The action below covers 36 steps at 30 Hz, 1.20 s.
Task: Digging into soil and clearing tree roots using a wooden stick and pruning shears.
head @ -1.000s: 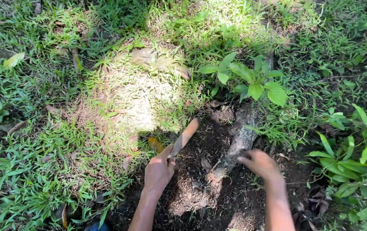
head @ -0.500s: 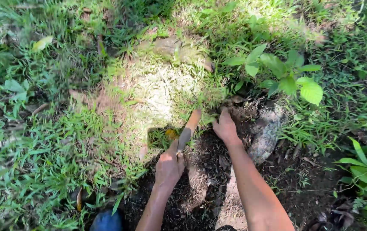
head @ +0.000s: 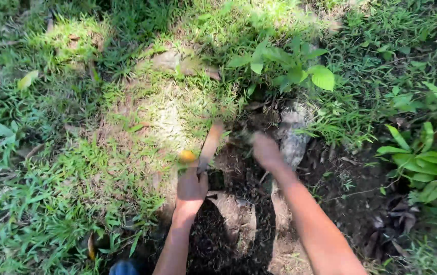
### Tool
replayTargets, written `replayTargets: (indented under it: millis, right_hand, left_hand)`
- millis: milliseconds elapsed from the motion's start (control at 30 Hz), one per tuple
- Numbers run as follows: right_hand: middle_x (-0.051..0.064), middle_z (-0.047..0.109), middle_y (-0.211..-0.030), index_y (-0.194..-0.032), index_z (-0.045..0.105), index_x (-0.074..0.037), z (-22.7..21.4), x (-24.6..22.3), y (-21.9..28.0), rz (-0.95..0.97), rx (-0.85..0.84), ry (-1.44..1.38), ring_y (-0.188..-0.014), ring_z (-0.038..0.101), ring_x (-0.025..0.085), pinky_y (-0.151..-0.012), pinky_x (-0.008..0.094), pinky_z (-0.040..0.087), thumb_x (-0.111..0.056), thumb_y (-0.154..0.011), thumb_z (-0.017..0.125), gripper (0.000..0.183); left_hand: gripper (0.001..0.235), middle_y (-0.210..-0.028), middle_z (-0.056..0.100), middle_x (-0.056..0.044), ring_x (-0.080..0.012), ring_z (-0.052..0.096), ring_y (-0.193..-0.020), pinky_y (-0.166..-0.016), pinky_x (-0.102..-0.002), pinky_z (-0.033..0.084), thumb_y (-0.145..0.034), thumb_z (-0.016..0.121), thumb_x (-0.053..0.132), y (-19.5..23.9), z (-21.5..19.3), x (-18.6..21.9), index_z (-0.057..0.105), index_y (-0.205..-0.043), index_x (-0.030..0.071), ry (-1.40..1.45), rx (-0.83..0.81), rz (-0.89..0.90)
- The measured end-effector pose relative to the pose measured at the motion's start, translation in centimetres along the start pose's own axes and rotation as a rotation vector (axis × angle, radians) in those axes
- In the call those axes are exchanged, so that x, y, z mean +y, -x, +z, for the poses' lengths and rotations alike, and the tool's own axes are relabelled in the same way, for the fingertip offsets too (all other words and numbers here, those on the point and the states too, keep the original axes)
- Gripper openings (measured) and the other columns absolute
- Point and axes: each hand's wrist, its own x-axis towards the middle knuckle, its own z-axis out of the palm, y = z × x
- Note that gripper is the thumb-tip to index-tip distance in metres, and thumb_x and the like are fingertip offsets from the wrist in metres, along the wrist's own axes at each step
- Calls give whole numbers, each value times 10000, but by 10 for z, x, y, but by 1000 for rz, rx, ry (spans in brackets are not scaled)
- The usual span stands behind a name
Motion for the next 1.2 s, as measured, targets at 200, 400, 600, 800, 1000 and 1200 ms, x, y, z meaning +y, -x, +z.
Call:
replayTargets:
  millis: [200,400,600,800,1000,1200]
  right_hand:
    - [193,690,-1031,-1187,579,-19,-194,6,-9,506,-114,80,-917,701,304,-798,433,597,-157,-1149,361,260]
    - [297,694,-1176,-1234,619,-9,-177,175,71,597,-147,327,-1115,652,483,-985,569,511,-359,-1061,454,424]
    - [319,543,-1389,-1315,566,29,-96,185,107,978,-305,304,-1248,569,487,-1051,537,466,-364,-1052,442,489]
    - [216,482,-1384,-1325,553,-64,-84,135,83,955,-549,391,-1238,468,425,-1021,511,428,-452,-999,541,507]
    - [148,766,-1105,-1130,761,-94,-88,-83,-9,793,-567,438,-1017,738,296,-898,445,567,-511,-1007,614,459]
    - [315,501,-1330,-1392,380,76,28,-105,-34,464,-246,-252,-1206,556,433,-1016,584,443,-319,-961,738,686]
  left_hand:
    - [364,-810,703,-273,-380,691,-673,-612,-481,553,-910,661,94,-34,17,20,644,-1263,4,-22,162,195]
    - [251,-816,734,-222,-358,697,-703,-672,-490,571,-959,583,157,-92,-25,91,667,-1176,65,-171,-101,148]
    - [1015,-1114,691,-320,-429,699,-1063,-993,-505,523,-845,434,886,-215,-68,147,706,-1029,-74,-471,-560,48]
    - [591,-1096,737,-228,-347,734,-997,-896,-456,578,-782,635,514,-297,-66,103,740,-1073,11,-749,-758,297]
    - [263,-1002,761,-152,-326,743,-920,-799,-460,580,-830,675,144,-289,-80,112,794,-1060,191,-656,-782,386]
    - [259,-963,764,-128,-324,742,-915,-791,-479,560,-875,584,116,-249,-107,117,759,-1052,185,-454,-621,380]
